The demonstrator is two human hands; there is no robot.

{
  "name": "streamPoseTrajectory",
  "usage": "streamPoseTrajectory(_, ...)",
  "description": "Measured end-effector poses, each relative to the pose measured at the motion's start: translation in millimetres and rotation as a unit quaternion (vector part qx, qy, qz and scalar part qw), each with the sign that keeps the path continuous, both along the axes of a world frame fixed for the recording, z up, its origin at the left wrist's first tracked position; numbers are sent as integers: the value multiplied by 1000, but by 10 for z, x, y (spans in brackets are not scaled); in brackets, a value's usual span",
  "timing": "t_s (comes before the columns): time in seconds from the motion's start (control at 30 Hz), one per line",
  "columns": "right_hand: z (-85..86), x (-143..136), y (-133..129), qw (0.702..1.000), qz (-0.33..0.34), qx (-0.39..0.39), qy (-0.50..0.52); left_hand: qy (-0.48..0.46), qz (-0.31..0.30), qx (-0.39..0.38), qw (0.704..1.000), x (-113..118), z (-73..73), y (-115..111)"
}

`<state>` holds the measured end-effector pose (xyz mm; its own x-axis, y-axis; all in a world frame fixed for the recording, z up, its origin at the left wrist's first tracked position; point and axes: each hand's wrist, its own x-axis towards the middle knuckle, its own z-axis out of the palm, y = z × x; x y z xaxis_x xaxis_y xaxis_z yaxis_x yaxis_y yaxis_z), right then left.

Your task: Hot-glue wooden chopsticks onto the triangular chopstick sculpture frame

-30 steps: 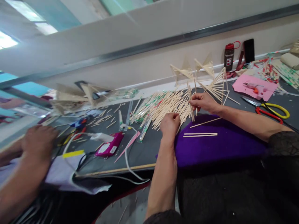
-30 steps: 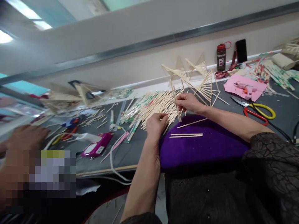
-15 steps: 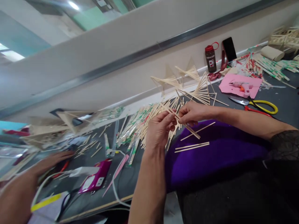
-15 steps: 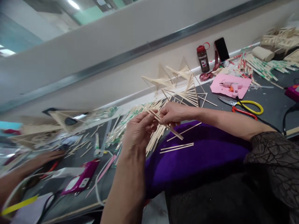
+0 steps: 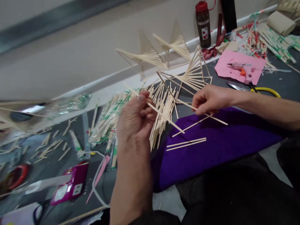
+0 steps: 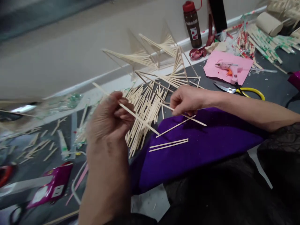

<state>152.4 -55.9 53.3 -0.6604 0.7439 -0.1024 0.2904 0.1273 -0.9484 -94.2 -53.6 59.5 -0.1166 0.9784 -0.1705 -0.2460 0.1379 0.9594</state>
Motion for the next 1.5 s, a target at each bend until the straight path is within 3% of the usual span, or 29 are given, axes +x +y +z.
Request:
streamPoseTrajectory(0.13, -101, 78, -86, 979, 119, 66, -151, -21, -12, 15, 1000, -14, 141, 58)
streamPoseTrajectory(0.27, -117, 29, -128, 957, 153, 145, -201, 14, 9, 12, 1000, 139, 259, 96)
streamPoseTrajectory(0.33, -72, 10, -99, 966, 112, 155, -172, 14, 1, 18, 1000, 236, 320, 108)
streamPoseTrajectory(0.43, 55, -2, -16, 986, -38, 146, -65, 37, 10, 42, 998, 359, 405, 124)
streamPoseTrajectory(0.53, 178, -22, 42, 981, -154, 110, 43, 68, 24, 88, 993, 417, 438, 167)
streamPoseTrajectory(0.73, 239, -26, 115, 974, -133, 138, 121, 157, -7, 204, 966, 422, 417, 328)
streamPoseTrajectory(0.87, 220, 48, 220, 958, -197, 154, 138, 200, 16, 260, 945, 362, 443, 384)
streamPoseTrajectory(1.0, 56, 123, 199, 953, -238, 156, 102, 288, 65, 274, 915, 149, 340, 482)
streamPoseTrajectory(1.13, -167, 177, 97, 951, -230, 206, 16, 393, -27, 213, 894, -102, 147, 652)
streamPoseTrajectory(1.3, -331, 188, 79, 943, -217, 232, -97, 413, -73, 177, 890, -189, -21, 809)
streamPoseTrajectory(1.5, -450, 136, 83, 926, -223, 267, -148, 372, -47, 172, 911, -107, -121, 850)
